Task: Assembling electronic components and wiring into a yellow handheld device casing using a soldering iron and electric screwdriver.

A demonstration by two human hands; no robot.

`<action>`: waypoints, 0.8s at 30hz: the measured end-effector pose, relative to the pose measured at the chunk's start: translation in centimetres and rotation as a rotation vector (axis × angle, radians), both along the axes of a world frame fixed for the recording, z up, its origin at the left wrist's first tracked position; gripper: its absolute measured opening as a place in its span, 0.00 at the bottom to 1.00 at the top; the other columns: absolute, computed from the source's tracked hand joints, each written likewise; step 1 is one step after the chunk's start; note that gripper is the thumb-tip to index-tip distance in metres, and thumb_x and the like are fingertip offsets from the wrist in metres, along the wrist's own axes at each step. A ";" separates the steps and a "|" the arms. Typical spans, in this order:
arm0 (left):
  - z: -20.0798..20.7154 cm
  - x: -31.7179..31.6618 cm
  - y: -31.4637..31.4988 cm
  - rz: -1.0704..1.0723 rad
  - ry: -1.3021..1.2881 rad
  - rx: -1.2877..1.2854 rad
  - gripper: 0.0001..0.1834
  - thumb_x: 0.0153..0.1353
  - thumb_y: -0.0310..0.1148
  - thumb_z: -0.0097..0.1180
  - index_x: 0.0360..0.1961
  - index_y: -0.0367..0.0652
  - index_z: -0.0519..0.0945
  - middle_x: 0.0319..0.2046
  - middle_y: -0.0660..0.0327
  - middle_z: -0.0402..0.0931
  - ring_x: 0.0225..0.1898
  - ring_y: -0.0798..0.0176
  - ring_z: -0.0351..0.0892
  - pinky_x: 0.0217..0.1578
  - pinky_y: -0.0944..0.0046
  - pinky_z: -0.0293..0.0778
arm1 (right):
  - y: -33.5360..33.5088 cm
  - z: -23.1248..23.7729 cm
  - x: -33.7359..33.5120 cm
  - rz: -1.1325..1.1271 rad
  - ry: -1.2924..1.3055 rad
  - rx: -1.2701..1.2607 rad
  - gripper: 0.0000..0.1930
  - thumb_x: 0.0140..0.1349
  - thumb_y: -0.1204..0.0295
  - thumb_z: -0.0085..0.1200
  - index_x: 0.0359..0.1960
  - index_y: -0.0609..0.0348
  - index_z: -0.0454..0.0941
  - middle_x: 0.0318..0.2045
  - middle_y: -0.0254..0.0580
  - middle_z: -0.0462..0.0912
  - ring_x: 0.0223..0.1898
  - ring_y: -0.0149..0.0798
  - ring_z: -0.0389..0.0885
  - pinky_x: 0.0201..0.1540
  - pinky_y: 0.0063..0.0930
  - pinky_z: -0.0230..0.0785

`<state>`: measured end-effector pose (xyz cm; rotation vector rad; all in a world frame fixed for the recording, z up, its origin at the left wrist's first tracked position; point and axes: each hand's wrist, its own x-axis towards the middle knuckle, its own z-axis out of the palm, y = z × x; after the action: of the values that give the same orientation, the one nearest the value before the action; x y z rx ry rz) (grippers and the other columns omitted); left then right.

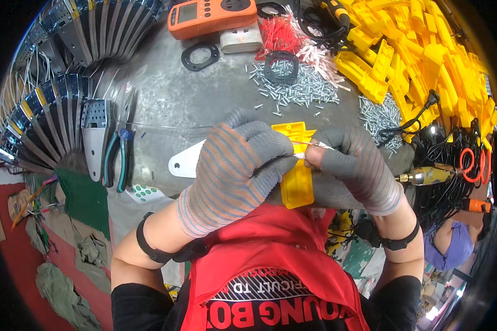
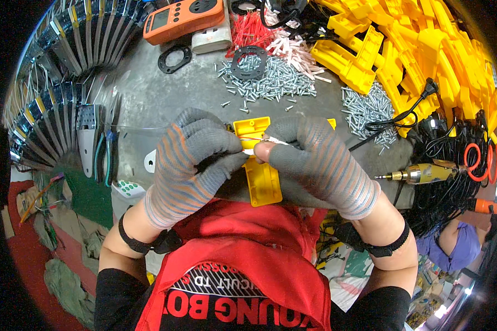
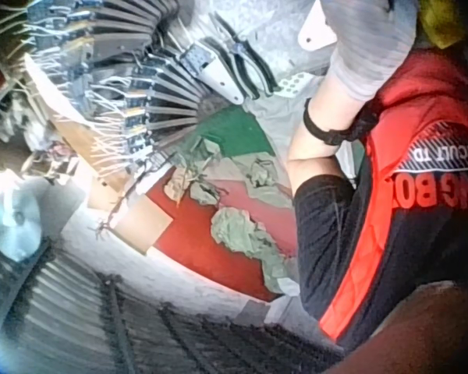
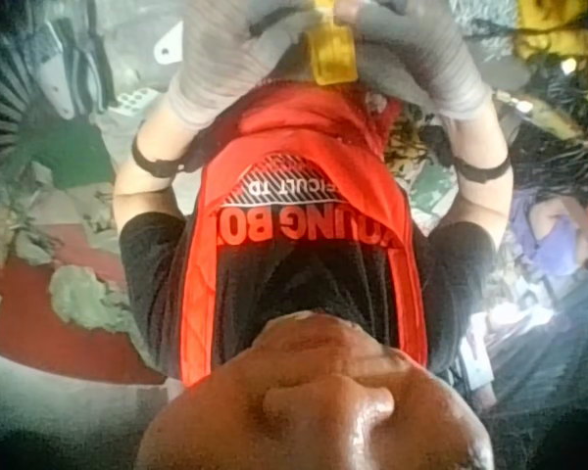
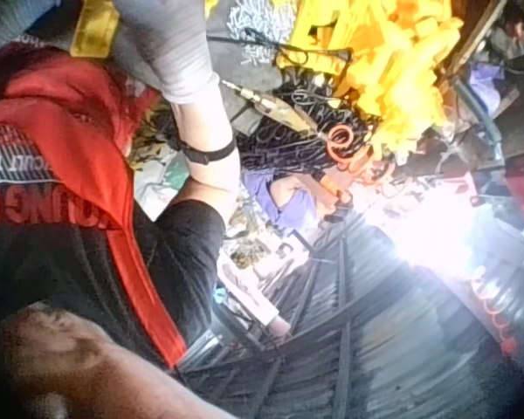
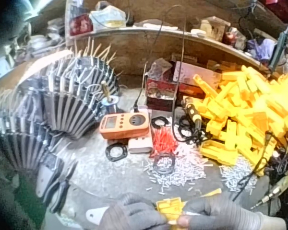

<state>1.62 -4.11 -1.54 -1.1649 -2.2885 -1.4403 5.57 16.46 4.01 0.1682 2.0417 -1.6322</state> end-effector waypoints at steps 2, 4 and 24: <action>-0.1 0.0 0.0 -0.004 0.002 0.005 0.11 0.46 0.29 0.68 0.32 0.45 0.81 0.29 0.59 0.77 0.34 0.52 0.77 0.35 0.57 0.72 | -0.1 0.1 0.0 -0.034 0.019 -0.003 0.15 0.62 0.62 0.56 0.31 0.64 0.81 0.22 0.34 0.76 0.28 0.23 0.67 0.31 0.23 0.63; 0.1 0.1 0.0 0.001 0.003 -0.019 0.11 0.47 0.29 0.68 0.33 0.45 0.81 0.29 0.59 0.77 0.35 0.51 0.76 0.36 0.56 0.72 | -0.2 0.5 -0.4 0.037 0.020 0.095 0.15 0.61 0.62 0.57 0.32 0.64 0.81 0.22 0.34 0.75 0.27 0.23 0.67 0.32 0.24 0.64; 0.7 -0.1 -0.1 -0.135 -0.097 -0.088 0.10 0.49 0.35 0.67 0.31 0.44 0.81 0.29 0.60 0.76 0.37 0.51 0.74 0.40 0.56 0.70 | 0.5 0.6 0.6 0.063 0.019 0.171 0.13 0.60 0.63 0.59 0.24 0.60 0.79 0.15 0.31 0.71 0.20 0.23 0.66 0.23 0.23 0.59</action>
<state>1.52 -4.25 -0.82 -1.3260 -2.4024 -1.4860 6.15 16.93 4.64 0.1471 2.1782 -1.4260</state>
